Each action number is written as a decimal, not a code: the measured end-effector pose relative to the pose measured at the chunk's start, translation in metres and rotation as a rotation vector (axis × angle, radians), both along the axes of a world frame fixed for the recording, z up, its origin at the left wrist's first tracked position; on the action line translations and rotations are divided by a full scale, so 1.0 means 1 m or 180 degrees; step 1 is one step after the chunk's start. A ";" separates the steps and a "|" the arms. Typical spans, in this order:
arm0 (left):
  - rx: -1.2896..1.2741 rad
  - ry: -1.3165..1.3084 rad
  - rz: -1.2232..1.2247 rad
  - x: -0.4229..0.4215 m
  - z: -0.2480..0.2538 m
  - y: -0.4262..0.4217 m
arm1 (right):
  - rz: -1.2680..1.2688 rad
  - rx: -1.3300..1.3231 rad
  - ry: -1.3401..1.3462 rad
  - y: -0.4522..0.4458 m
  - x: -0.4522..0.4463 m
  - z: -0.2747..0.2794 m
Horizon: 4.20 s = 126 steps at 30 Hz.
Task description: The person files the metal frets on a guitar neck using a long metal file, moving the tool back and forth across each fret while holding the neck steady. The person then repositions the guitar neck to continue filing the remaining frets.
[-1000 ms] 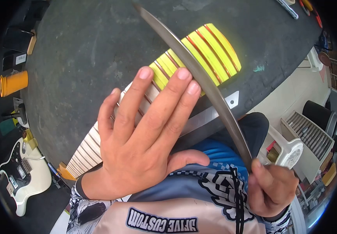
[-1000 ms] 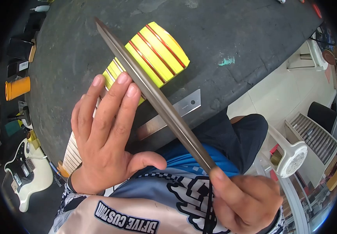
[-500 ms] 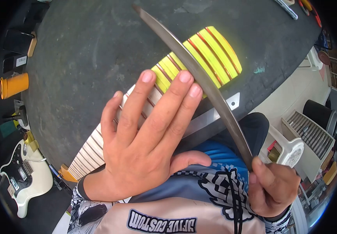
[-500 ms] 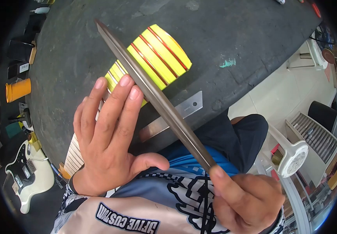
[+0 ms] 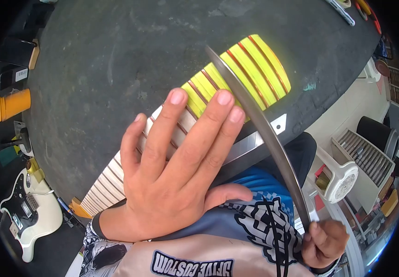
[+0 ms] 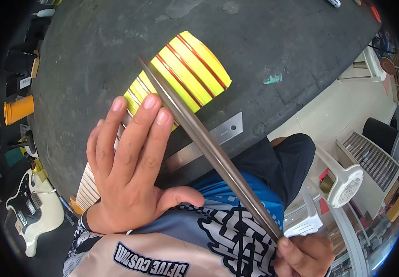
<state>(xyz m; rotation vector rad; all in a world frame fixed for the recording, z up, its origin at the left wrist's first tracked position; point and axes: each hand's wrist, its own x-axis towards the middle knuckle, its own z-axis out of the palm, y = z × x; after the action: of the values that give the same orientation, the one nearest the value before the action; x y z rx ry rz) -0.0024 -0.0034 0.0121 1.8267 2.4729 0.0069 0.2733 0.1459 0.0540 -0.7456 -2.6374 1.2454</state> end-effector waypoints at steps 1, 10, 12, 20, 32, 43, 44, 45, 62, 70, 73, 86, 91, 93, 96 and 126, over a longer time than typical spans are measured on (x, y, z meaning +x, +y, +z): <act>-0.0014 0.0001 0.0002 0.000 0.000 0.000 | 0.0255 0.0227 0.0052 0.007 -0.017 -0.003; -0.0022 0.0012 0.0010 -0.001 0.000 0.000 | 0.0107 -0.0294 0.0665 0.020 -0.086 -0.034; -0.0007 -0.0009 0.0014 -0.001 0.000 0.000 | -0.0036 -0.0394 0.0687 0.020 -0.056 -0.029; 0.0033 0.0157 -0.0040 -0.001 -0.001 0.004 | 0.0043 -0.0233 0.0202 0.003 0.021 -0.013; -0.0004 0.0133 -0.0064 -0.001 -0.001 0.004 | 0.0171 0.0138 -0.0039 0.005 -0.012 0.000; 0.0016 0.0014 0.0017 -0.001 0.000 0.004 | 0.0272 0.0215 0.0286 0.013 -0.051 -0.023; 0.0019 0.0009 0.0021 -0.001 0.000 0.004 | 0.0188 0.0030 0.0209 0.010 -0.031 -0.022; 0.0014 0.0007 0.0022 -0.001 0.001 0.003 | 0.0099 -0.0163 0.0133 0.006 -0.010 -0.018; -0.0015 -0.0084 0.0049 -0.002 0.002 0.003 | 0.0431 0.0403 0.0053 0.012 -0.060 -0.016; -0.0030 -0.0057 0.0031 -0.001 0.002 0.002 | 0.0227 0.0087 0.0035 0.001 0.003 -0.007; 0.0035 -0.0006 0.0041 -0.001 0.000 0.003 | 0.0210 -0.0051 0.0270 0.008 -0.057 -0.023; 0.0036 0.0044 -0.0022 -0.001 -0.001 0.003 | 0.0295 0.0739 -0.0336 -0.005 0.024 0.003; 0.0052 0.0141 -0.0036 0.000 -0.002 0.003 | 0.0446 0.1007 -0.0478 -0.012 0.027 0.010; 0.0067 0.0150 -0.0030 0.001 -0.003 0.002 | 0.0419 0.0981 -0.0519 -0.016 0.029 0.011; 0.0101 0.0160 -0.0041 0.000 -0.004 0.002 | 0.0383 0.1009 -0.0515 -0.019 0.029 0.010; 0.0137 -0.0048 0.0032 -0.002 -0.001 0.002 | 0.0506 0.1200 -0.0449 -0.021 0.006 0.003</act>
<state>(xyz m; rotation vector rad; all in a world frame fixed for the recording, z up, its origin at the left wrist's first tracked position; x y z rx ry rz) -0.0039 -0.0011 0.0106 1.8236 2.4908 0.0745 0.2792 0.1251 0.0567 -0.5878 -2.9696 0.7076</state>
